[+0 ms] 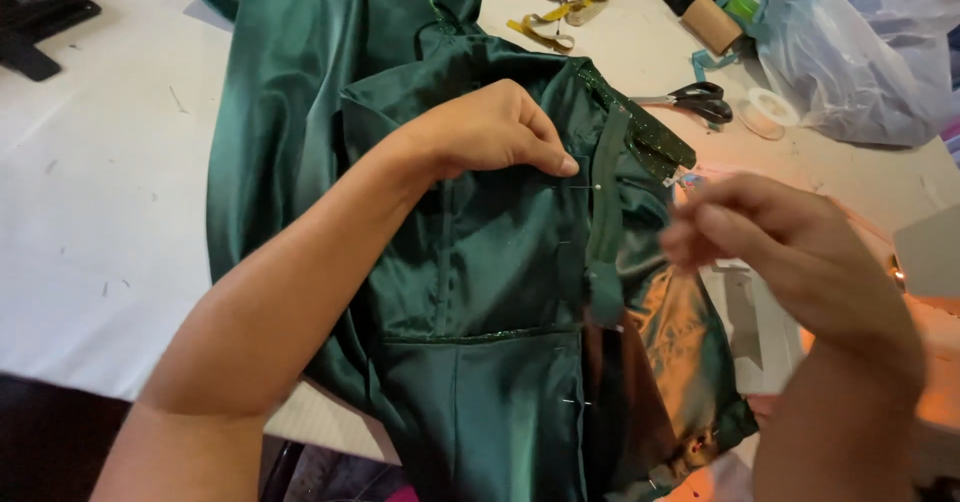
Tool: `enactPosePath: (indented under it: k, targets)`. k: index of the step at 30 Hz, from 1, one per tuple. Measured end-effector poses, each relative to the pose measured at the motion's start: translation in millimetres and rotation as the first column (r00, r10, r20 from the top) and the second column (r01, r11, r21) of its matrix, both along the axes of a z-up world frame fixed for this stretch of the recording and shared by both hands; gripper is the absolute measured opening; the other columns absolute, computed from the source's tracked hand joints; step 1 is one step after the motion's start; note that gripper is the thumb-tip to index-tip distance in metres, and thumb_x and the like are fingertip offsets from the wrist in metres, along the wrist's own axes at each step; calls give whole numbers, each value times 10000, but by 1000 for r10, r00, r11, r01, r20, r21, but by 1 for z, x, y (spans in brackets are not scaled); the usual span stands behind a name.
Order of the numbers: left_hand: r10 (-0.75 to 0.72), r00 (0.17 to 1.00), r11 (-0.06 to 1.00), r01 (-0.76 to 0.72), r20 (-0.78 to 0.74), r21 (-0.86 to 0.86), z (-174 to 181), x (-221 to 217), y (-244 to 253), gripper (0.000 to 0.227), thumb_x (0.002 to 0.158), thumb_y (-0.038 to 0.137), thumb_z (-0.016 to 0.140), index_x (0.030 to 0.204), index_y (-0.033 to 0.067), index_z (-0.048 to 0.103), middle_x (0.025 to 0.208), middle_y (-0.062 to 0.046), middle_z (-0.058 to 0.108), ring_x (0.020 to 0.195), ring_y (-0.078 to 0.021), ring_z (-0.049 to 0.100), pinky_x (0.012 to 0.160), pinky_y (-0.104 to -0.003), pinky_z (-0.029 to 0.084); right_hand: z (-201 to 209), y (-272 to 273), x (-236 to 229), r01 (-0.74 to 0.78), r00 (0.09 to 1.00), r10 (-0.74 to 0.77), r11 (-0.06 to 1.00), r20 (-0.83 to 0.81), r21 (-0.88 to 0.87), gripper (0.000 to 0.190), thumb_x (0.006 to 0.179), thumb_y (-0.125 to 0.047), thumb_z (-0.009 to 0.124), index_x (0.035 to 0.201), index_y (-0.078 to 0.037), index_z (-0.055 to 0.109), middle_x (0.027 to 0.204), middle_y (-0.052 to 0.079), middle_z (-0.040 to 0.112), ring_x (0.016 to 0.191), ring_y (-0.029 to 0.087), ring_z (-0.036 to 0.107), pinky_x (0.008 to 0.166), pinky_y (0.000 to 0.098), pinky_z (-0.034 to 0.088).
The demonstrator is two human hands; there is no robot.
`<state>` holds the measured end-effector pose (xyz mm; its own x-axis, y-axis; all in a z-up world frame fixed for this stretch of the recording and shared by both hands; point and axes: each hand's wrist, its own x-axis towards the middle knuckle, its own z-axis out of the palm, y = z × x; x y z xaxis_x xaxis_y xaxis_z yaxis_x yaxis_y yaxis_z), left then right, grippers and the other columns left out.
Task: The person aligns a dark green satin fabric on a white table and secures it with straight pins. They fold a section of the fabric and insert pins to hold the layers together, working methodically along the edge of the material.
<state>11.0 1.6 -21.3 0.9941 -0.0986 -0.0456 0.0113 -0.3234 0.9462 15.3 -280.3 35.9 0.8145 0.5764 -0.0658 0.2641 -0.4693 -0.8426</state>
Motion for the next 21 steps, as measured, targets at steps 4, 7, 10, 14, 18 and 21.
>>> enactPosePath:
  k: [4,7,10,14,18,21]
  targets:
    - [6,1000,1000,-6,14,27,-2,1,0,144,732,261,840,799,134,831,711,50,739,705,-14,605,665,-201,463,2,-26,-18,-328,914,366,921,176,-210,101,754,-143,749,739,-89,833,697,33,842,651,120,771,584,267,586]
    - [9,999,1000,-7,-42,30,-7,2,-3,132,730,262,835,780,140,824,691,50,724,680,-34,589,642,-210,463,-13,-3,-48,-548,767,603,794,221,-263,286,704,-265,829,986,-214,818,921,-2,847,783,126,798,641,267,575]
    - [-7,997,999,10,-80,32,-13,5,-5,124,734,259,832,751,138,812,652,41,698,637,-52,569,597,-214,441,-45,35,-74,-605,556,741,671,377,-428,462,858,-410,734,1265,-203,664,1311,28,683,1161,208,662,923,350,462]
    - [-47,996,999,48,-82,11,-19,7,-8,105,744,219,829,761,116,817,706,2,754,665,-65,628,616,-218,506,-77,56,-91,-584,313,790,598,528,-549,499,833,-406,785,1215,-113,652,1447,113,526,1327,341,469,1024,519,355]
    - [-39,995,998,43,-88,37,-23,11,-10,129,765,231,837,717,116,806,613,0,688,580,-90,570,543,-251,457,-86,40,-93,-509,311,844,536,437,-674,510,867,-470,730,1247,-140,645,1555,127,431,1427,332,367,889,527,400]
    - [-43,995,996,50,-87,74,-21,10,-11,124,775,229,822,732,113,803,698,0,730,689,-104,638,613,-269,491,-99,34,-99,-557,269,778,606,568,-568,504,902,-474,698,1217,-83,653,1485,148,509,1376,366,449,1047,526,369]
